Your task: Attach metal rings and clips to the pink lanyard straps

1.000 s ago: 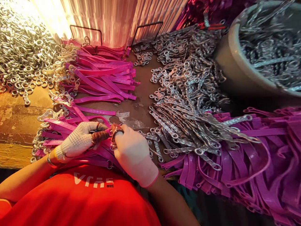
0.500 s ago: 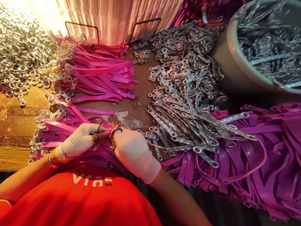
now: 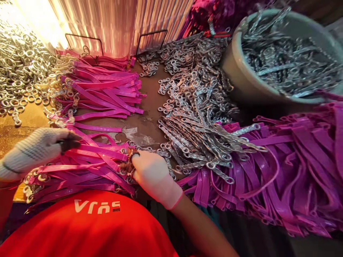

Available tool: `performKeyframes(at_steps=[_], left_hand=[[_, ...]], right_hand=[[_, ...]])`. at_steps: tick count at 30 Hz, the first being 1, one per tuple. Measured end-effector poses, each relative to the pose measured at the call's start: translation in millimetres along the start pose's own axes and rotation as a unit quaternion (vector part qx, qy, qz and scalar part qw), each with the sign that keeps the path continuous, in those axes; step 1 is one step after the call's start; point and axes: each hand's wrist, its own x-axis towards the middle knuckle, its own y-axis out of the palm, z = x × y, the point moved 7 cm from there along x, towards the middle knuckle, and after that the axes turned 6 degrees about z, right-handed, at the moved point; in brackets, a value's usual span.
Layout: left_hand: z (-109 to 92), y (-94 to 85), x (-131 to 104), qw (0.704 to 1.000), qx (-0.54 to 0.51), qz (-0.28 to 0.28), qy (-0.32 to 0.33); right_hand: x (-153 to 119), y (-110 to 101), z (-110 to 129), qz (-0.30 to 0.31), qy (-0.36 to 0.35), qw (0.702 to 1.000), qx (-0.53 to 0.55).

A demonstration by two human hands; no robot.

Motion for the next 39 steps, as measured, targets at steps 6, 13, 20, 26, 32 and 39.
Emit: performKeyframes(at_steps=[6,13,20,26,32,39], left_hand=[[-7.3,26.7,-6.1,0.967,-0.252,-0.008,-0.045],[-25.6,116.0,15.3,0.739,-0.628,0.211,-0.12],[-27.5,123.3,12.6,0.712,-0.659,0.216,-0.11],[-23.6,130.0,17.5,0.707,-0.679,0.179,-0.091],[-16.1,129.7,16.4,0.709,-0.677,0.183,-0.08],[-12.0,132.7,11.9,0.686,-0.694,0.186,-0.115]], right_hand=[[16.1,10.6,-86.8,0.049,0.185,0.976,-0.099],[36.3,24.7,-121.0,0.065,0.232,0.957,-0.16],[23.7,-15.6,-74.4,-0.149,0.124,0.946,0.258],[46.7,-21.6,-2.5,-0.11,0.044,0.913,0.39],[58.2,-12.8,6.7,-0.097,0.04,0.892,0.439],[54.6,-17.8,15.4,-0.063,0.04,0.925,0.372]])
